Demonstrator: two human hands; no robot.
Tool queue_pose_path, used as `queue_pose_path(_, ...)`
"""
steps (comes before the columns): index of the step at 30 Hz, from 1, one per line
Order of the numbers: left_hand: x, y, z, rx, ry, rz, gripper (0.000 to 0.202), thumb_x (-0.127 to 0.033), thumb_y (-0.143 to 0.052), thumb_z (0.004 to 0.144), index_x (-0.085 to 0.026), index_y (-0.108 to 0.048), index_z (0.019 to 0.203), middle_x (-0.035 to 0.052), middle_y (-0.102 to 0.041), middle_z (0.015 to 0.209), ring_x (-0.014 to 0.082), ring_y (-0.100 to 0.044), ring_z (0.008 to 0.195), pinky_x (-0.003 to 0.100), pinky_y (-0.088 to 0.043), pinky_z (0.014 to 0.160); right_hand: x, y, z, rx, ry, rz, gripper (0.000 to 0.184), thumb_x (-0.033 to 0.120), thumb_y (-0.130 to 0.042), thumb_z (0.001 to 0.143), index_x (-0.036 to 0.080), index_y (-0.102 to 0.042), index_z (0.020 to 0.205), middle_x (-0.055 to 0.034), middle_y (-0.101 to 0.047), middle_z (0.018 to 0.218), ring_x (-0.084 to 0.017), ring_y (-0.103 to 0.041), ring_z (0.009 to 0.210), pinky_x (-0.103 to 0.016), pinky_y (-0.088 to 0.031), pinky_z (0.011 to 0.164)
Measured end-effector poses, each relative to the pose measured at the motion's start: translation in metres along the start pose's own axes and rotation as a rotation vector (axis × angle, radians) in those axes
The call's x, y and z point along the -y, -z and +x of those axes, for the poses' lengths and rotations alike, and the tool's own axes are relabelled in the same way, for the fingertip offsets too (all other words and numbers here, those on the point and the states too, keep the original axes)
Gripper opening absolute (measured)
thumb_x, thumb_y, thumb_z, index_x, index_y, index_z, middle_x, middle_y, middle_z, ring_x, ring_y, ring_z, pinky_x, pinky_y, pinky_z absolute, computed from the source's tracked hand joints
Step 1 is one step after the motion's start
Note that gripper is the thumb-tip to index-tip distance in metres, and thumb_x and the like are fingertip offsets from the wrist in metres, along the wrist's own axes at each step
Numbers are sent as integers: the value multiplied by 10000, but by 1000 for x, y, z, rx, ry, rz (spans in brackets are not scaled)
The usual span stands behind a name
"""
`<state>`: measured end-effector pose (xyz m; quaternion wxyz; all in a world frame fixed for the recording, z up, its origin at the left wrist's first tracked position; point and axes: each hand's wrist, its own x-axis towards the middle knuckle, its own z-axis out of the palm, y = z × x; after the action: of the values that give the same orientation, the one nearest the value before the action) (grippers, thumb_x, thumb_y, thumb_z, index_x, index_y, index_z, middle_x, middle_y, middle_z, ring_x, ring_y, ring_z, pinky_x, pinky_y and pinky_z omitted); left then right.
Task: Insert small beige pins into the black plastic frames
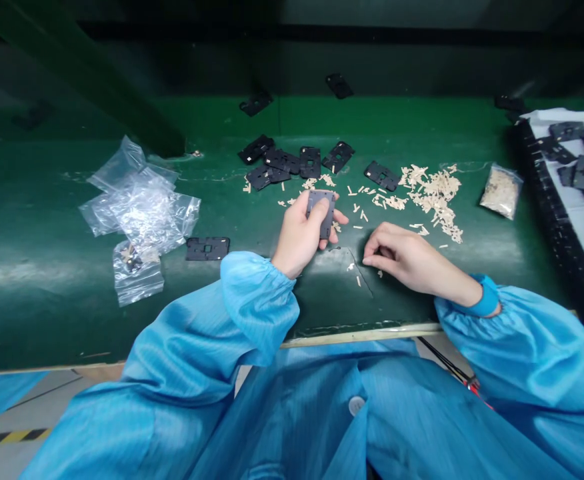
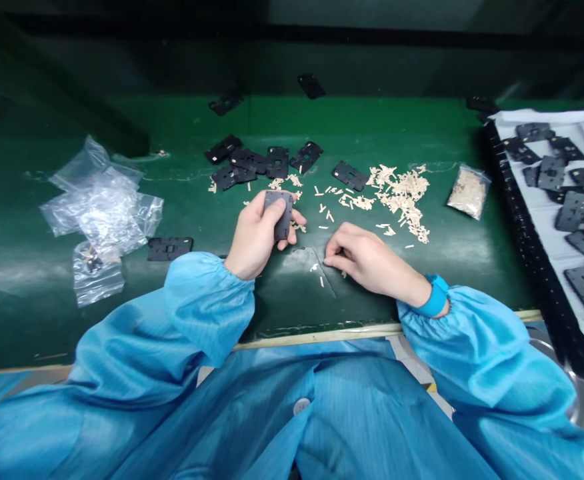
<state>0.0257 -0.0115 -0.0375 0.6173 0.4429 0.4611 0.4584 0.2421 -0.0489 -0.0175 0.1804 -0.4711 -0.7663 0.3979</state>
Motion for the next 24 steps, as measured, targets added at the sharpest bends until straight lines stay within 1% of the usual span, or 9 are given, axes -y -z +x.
queue_pose_path(2,-2,-1,-2,31,-32,40,238,-364,-581,954,-186,-590,1111,20,-728,807,83,-568,481,202,-353,392,3,4,8,-39,-127,243,189,391,-714,913,216,-662,863,-15,-595,801,-146,-518,667,-291,-428,609)
queue_pose_path(4,-3,0,-3,58,-85,109,254,-330,-655,907,-182,-607,1107,17,-732,845,73,-563,514,202,-410,455,6,7,21,-45,-213,520,259,440,-766,864,205,-656,858,13,-566,717,-124,-483,608,-268,-397,558)
queue_pose_path(7,-6,3,-3,60,-179,210,301,-299,-745,840,-180,-634,1093,37,-751,955,84,-595,600,223,-497,587,5,9,44,23,-257,856,330,443,-845,786,184,-647,842,16,-601,732,-78,-428,533,-235,-329,482)
queue_pose_path(10,-6,7,0,45,-253,271,337,-285,-780,814,-185,-648,1108,60,-768,1037,138,-676,768,256,-538,713,0,7,59,75,-281,1036,329,396,-872,768,164,-649,838,3,-646,785,-40,-389,491,-209,-258,440)
queue_pose_path(13,-4,10,3,59,-268,302,336,-297,-788,815,-190,-654,1104,61,-775,1046,164,-701,869,278,-548,789,-5,1,62,82,-301,1113,309,358,-876,773,163,-646,839,7,-658,777,-31,-392,481,-197,-259,432)
queue_pose_path(16,-1,9,4,51,-243,309,315,-342,-792,821,-193,-658,1064,48,-777,1006,154,-698,839,271,-546,776,-6,-5,58,90,-315,1157,313,343,-879,772,169,-623,821,14,-662,751,-28,-385,465,-190,-267,424)
queue_pose_path(18,0,8,3,34,-230,310,285,-355,-794,825,-191,-656,1013,38,-774,965,137,-684,781,257,-538,737,-6,-7,56,92,-316,1168,310,348,-870,784,169,-621,826,13,-665,760,-26,-387,461,-186,-279,420)
queue_pose_path(20,0,6,2,12,-216,310,250,-349,-786,834,-186,-650,966,26,-763,922,107,-644,681,234,-517,657,-5,-8,55,77,-302,1148,307,377,-848,809,169,-625,840,2,-679,799,-30,-414,468,-187,-309,419)
queue_pose_path(24,-3,3,1,-51,-167,271,240,-339,-777,830,-175,-640,940,-11,-715,828,54,-522,496,204,-439,491,-2,-10,53,-48,-191,950,314,483,-725,910,178,-648,904,-30,-706,887,-60,-525,519,-203,-408,442)
